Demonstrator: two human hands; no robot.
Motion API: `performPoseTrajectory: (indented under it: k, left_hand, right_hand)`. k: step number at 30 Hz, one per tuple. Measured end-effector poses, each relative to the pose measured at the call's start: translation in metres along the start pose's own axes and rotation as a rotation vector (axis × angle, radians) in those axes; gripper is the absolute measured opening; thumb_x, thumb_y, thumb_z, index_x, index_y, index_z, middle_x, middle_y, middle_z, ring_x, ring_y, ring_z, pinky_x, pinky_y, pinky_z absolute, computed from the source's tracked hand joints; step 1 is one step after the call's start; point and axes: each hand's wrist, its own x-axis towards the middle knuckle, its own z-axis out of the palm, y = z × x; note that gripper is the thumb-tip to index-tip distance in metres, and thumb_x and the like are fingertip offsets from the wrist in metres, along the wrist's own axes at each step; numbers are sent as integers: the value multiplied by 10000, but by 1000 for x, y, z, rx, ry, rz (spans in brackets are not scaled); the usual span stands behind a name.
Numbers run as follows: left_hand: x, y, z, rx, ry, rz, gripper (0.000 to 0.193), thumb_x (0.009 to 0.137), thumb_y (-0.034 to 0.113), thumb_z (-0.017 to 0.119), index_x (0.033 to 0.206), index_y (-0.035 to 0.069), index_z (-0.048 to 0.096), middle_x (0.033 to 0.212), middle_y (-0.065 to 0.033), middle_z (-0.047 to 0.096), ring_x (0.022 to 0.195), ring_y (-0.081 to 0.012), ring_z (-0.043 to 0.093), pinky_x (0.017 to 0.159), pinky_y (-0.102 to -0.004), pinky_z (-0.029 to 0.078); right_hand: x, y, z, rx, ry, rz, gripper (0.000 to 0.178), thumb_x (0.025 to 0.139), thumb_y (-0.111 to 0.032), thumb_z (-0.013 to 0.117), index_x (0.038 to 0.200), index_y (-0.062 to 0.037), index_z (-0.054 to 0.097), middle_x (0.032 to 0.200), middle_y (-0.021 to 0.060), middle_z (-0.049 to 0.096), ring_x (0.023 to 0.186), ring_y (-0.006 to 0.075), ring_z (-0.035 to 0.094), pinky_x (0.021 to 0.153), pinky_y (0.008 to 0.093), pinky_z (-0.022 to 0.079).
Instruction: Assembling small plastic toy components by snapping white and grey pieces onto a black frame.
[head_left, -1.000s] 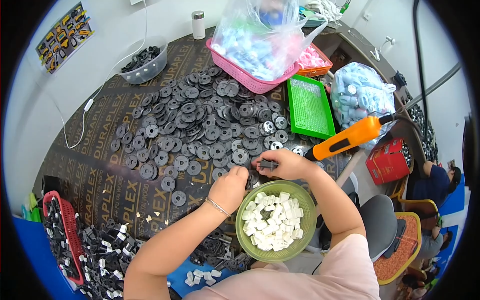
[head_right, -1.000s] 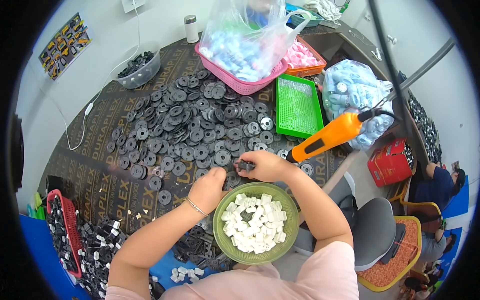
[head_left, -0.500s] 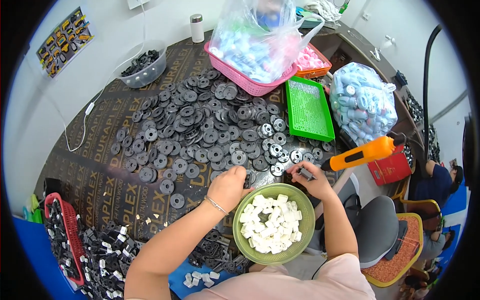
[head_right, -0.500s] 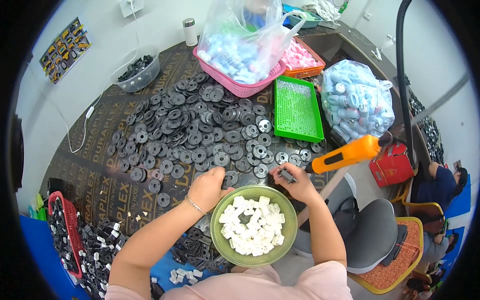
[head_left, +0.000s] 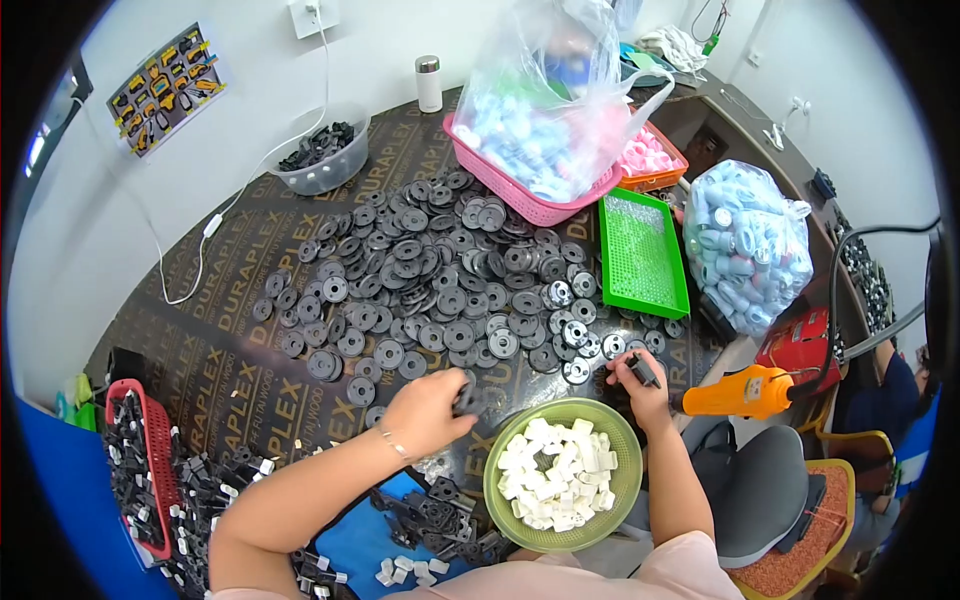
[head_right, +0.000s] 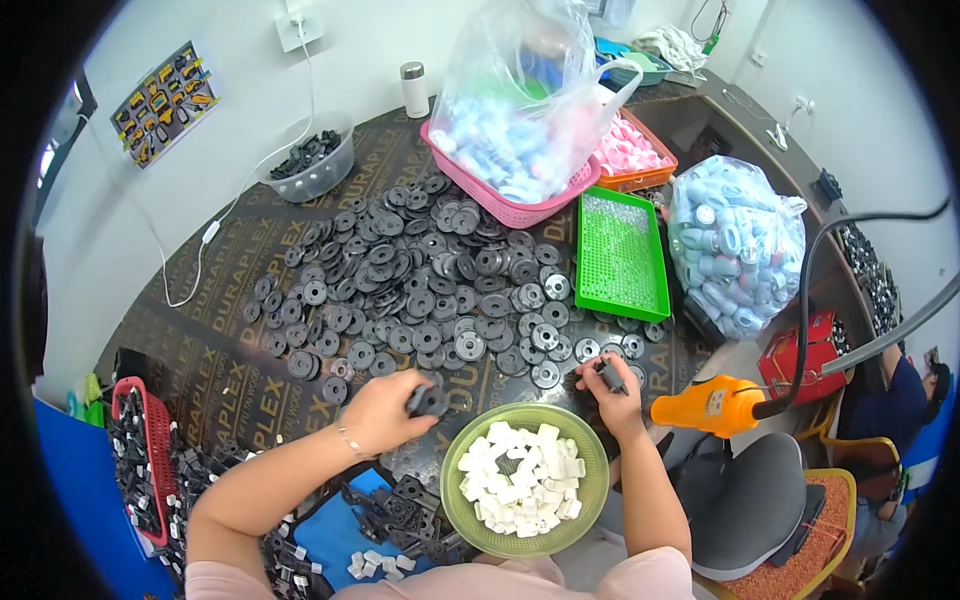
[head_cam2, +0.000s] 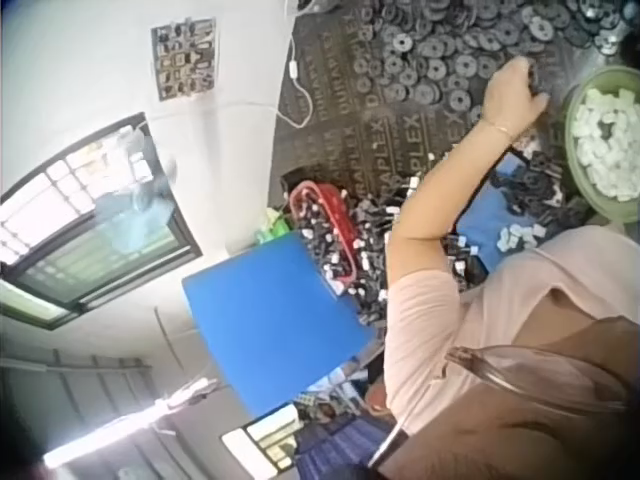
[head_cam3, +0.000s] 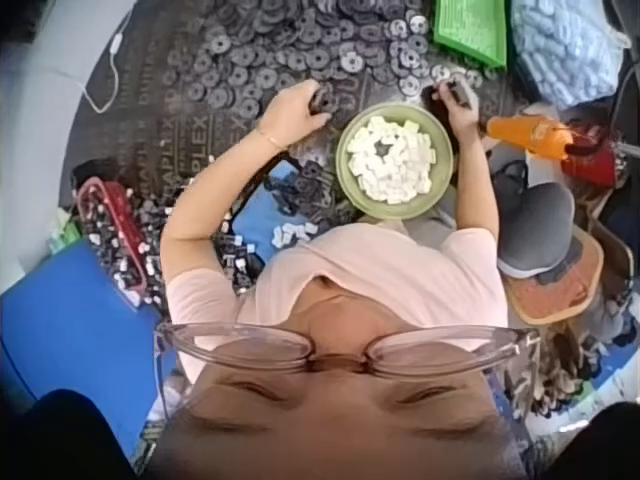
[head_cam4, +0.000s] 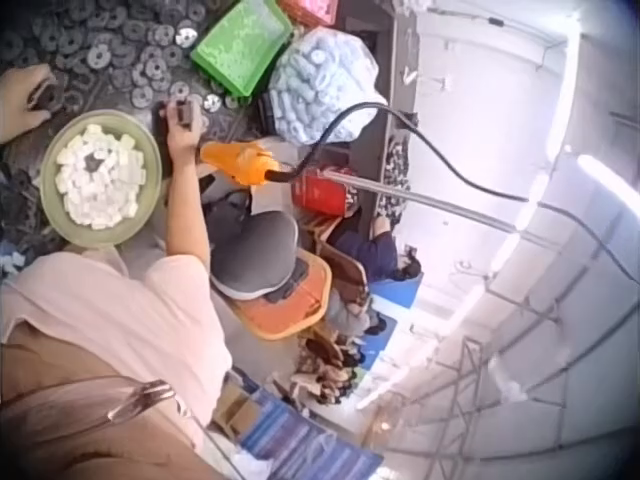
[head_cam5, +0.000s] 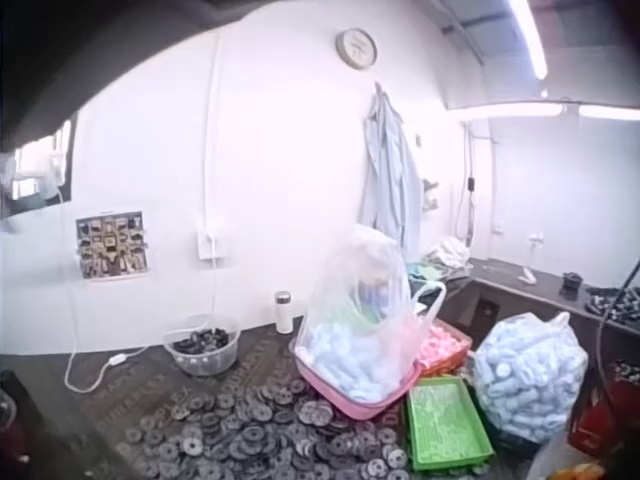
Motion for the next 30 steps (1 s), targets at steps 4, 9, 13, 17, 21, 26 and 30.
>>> performPoseTrajectory:
  k: [4, 9, 13, 17, 21, 26, 30]
  left_hand:
    - [-21, -15, -44, 118, -154, -109, 380, 653, 227, 755, 923, 36, 568, 825, -165, 620, 781, -343, 621, 687, -399, 496]
    - [44, -39, -138, 275, 341, -105, 345, 638, 215, 727, 874, 19, 570, 842, -189, 621, 812, -343, 617, 730, -398, 497]
    - [104, -54, -243, 299, 827, -195, 458, 628, 187, 803, 969, -27, 584, 984, -170, 646, 870, -271, 626, 774, -358, 485]
    - [94, -103, -258, 125, 903, -316, 379, 688, 162, 766, 957, -24, 573, 940, -156, 642, 767, -219, 630, 653, -308, 508]
    - [47, -87, -217, -970, 639, -342, 196, 856, 126, 569, 963, -33, 529, 881, -130, 632, 679, -164, 610, 526, -241, 506]
    - [-17, -78, -186, -1411, 491, -314, 208, 927, 197, 486, 829, 17, 520, 1095, -259, 580, 961, -367, 615, 742, -394, 572]
    - [-54, -43, -169, -1478, 392, -227, 294, 932, 237, 454, 708, 49, 485, 1159, -280, 547, 1027, -387, 587, 815, -427, 547]
  right_hand:
    - [1, -2, 5, -62, -12, 20, 66, 886, -46, 574, 919, -7, 533, 872, 62, 602, 736, 117, 575, 700, 249, 471]
    - [3, 3, -1, -34, 50, 24, 77, 889, -61, 574, 913, -5, 526, 859, 69, 608, 712, 121, 579, 695, 245, 467]
    - [5, -3, -1, 12, 30, 0, 66, 883, -50, 572, 898, -11, 521, 851, 77, 604, 711, 131, 580, 696, 253, 463]
    - [13, 4, 6, 43, -1, 19, 50, 875, -27, 562, 889, -14, 517, 853, 86, 601, 703, 139, 579, 690, 264, 465]
    - [3, 1, 0, 24, 22, 30, 57, 871, -40, 572, 888, -11, 526, 855, 92, 603, 698, 146, 581, 694, 269, 465]
    - [8, 0, 2, 42, -35, 65, 44, 873, -36, 568, 884, -4, 539, 869, 80, 601, 725, 140, 571, 703, 265, 463]
    - [16, -23, 22, -142, -215, -20, 80, 874, -79, 591, 905, -12, 559, 984, 93, 605, 899, 167, 581, 770, 306, 481]
